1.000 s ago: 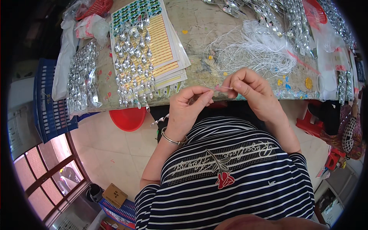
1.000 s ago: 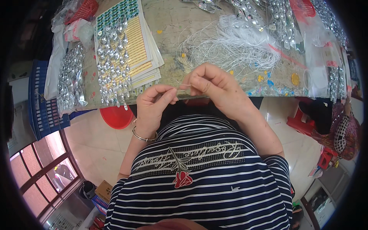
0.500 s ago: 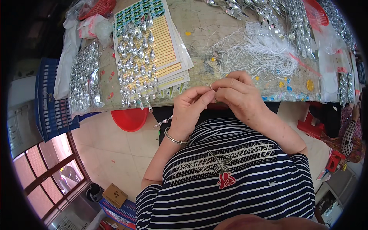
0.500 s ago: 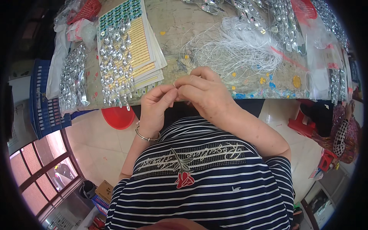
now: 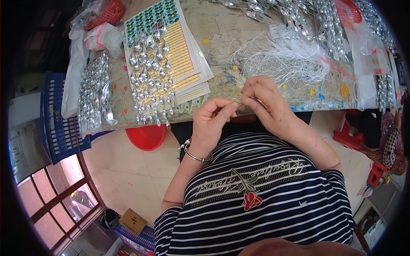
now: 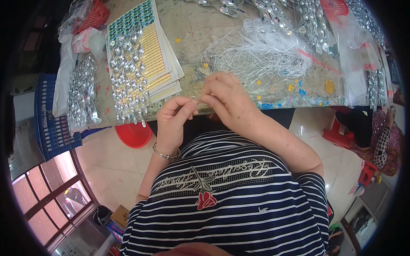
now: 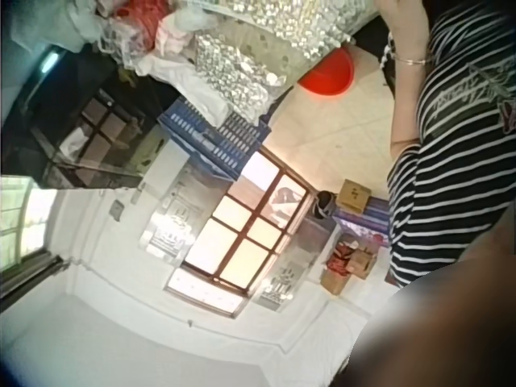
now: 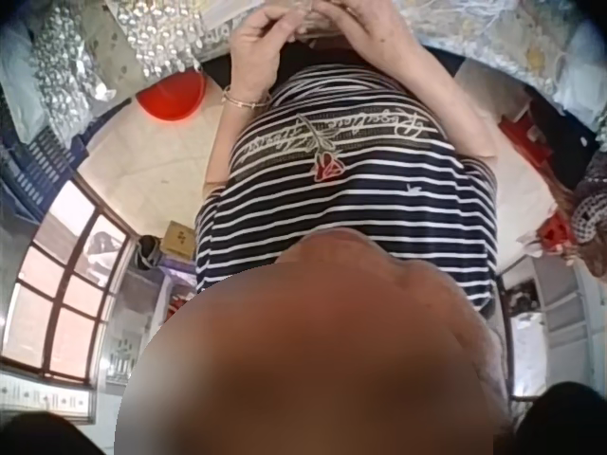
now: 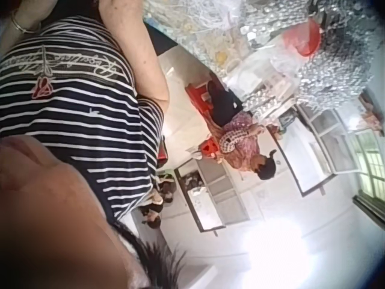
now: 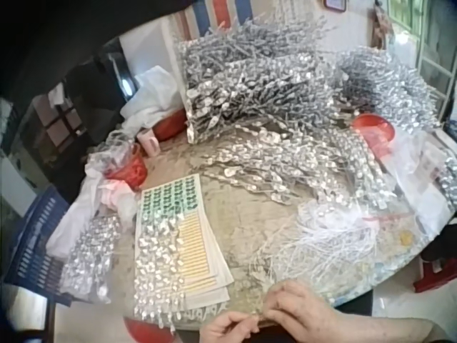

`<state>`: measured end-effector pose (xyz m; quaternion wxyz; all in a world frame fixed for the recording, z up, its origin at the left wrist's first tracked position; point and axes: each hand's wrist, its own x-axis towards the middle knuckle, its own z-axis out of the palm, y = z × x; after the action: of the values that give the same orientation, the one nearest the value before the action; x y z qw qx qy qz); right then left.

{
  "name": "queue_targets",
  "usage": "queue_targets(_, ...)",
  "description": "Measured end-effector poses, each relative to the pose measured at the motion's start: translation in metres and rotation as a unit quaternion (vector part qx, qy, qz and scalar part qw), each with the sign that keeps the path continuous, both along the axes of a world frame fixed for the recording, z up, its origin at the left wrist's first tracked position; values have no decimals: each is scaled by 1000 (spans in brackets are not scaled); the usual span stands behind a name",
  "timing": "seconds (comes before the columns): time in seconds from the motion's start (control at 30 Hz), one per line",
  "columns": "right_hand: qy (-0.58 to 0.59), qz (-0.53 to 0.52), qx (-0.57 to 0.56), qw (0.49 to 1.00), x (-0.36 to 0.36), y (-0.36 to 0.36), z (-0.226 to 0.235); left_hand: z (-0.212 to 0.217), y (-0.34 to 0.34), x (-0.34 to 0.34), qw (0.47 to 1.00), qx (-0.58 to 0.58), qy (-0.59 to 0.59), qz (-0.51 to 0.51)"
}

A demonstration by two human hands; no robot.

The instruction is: Packaging silver tinsel garlands into plastic bags with cardboard backing.

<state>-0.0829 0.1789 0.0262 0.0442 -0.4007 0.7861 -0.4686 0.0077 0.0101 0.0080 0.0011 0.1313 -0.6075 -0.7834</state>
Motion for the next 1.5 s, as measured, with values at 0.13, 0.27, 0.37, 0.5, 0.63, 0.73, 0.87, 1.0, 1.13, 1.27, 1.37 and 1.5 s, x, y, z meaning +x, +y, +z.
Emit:
queue_targets(0.13, -142, 37, 5, 989, -5, -1, -1, -2, 1, 0, 1000, -19, 14, -17)
queue_targets(0.27, -244, 24, -14, 969, -6, -7, -3, -1, 1, -1, 1000, -13, 3, -29)
queue_targets(0.37, -265, 30, -30, 963, -5, -10, -2, -2, 0, 0, 999, 8, -12, -32)
queue_targets(0.5, -300, 38, -59, 951, -7, -11, -4, 0, 0, 1, 999, 33, -24, -25)
queue_targets(0.63, -280, -5, -93, 956, -8, -5, -2, 1, 1, 2, 1000, 18, -12, -6)
queue_targets(0.73, -157, 5, -43, 987, -3, 1, 8, 0, 1, 3, 1000, 10, -2, 6)
queue_targets(0.87, -70, 3, -28, 997, 4, 1, 6, -4, 1, 3, 1000, -10, 19, -7)
queue_targets(1.0, -13, -9, -15, 1000, 4, 0, 5, -4, 3, 2, 998, -49, 22, -9)
queue_targets(1.13, 41, -10, 12, 999, 2, -1, 9, -6, 4, 3, 995, -98, 33, -2)
queue_targets(1.27, 71, -17, 30, 997, 2, -4, 9, -10, 5, 3, 984, -174, 47, 4)
queue_targets(1.37, 79, -23, 41, 996, 2, -6, 5, -6, 4, -1, 950, -299, 92, -14)
queue_targets(1.5, 82, -28, 42, 995, 4, -9, 1, -9, 3, 1, 950, -300, 90, -11)
